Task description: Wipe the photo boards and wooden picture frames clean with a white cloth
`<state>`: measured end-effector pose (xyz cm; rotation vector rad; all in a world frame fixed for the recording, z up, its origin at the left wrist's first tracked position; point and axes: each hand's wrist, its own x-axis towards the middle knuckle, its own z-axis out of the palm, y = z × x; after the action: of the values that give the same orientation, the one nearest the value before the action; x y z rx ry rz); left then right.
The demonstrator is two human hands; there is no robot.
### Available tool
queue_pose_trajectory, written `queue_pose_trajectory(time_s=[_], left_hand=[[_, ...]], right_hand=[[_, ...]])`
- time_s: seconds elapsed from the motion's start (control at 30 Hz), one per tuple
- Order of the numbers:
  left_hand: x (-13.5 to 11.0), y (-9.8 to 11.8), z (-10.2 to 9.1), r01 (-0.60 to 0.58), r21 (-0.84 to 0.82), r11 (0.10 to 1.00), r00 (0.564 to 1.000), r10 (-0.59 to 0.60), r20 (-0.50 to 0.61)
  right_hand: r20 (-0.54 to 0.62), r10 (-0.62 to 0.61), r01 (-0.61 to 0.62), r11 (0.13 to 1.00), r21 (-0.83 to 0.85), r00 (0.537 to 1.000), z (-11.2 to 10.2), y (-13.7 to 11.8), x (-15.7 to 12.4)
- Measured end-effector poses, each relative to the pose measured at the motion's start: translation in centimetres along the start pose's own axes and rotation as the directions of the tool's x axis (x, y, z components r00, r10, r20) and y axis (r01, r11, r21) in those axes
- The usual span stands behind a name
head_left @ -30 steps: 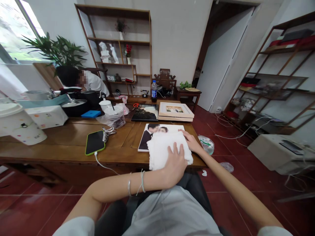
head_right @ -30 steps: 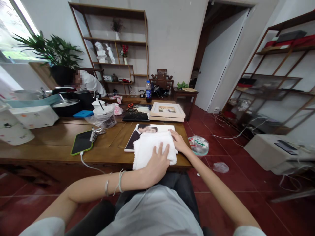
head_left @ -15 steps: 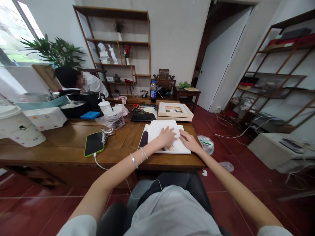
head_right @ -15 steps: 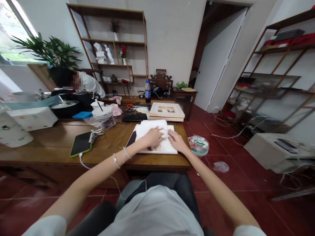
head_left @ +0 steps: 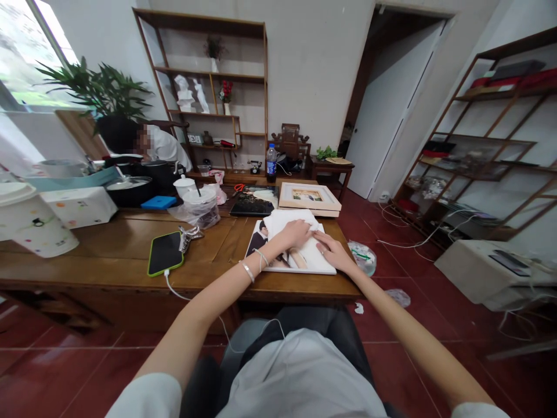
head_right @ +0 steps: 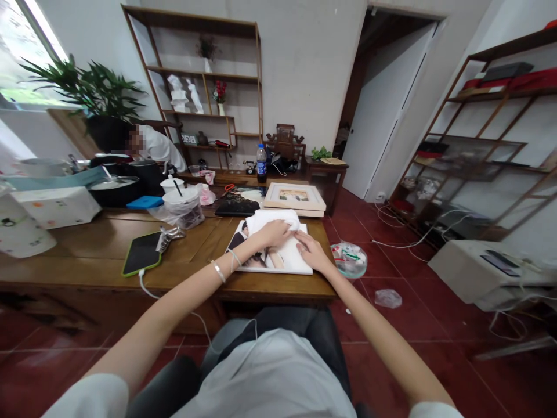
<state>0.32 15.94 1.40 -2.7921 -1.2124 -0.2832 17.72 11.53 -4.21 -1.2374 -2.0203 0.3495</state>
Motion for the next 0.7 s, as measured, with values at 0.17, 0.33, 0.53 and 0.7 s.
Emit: queue_pose_trajectory(time_s=[0.17,0.33,0.53,0.7], left_hand=[[-3.2,-2.7,-0.2,0.034,0.023,0.999,0.999,-0.033,-0.014],[-6.4,-6.0,-0.2,0.018,0.014,1.0,0.998,-0.017,-0.057],[-8.1,-8.0,0.0,0.049,0.021,0.999,0.996,-0.047,-0.07],[-9.3,-6.4,0.0,-0.016,0.023,1.0,0.998,0.018,-0.068]], right_hand=[[-0.002,0.015,-0.015,1.0,0.025,1.0,0.2,0.4,0.0],[-0.02,0.008,-0.007,0.999,0.052,1.0,0.4,0.7,0.0],[-0.018,0.003,-0.003,1.0,0.031,1.0,0.5,0.7,0.0],[-0.014,-0.002,0.002,1.0,0.011,1.0,0.3,0.6,-0.1]])
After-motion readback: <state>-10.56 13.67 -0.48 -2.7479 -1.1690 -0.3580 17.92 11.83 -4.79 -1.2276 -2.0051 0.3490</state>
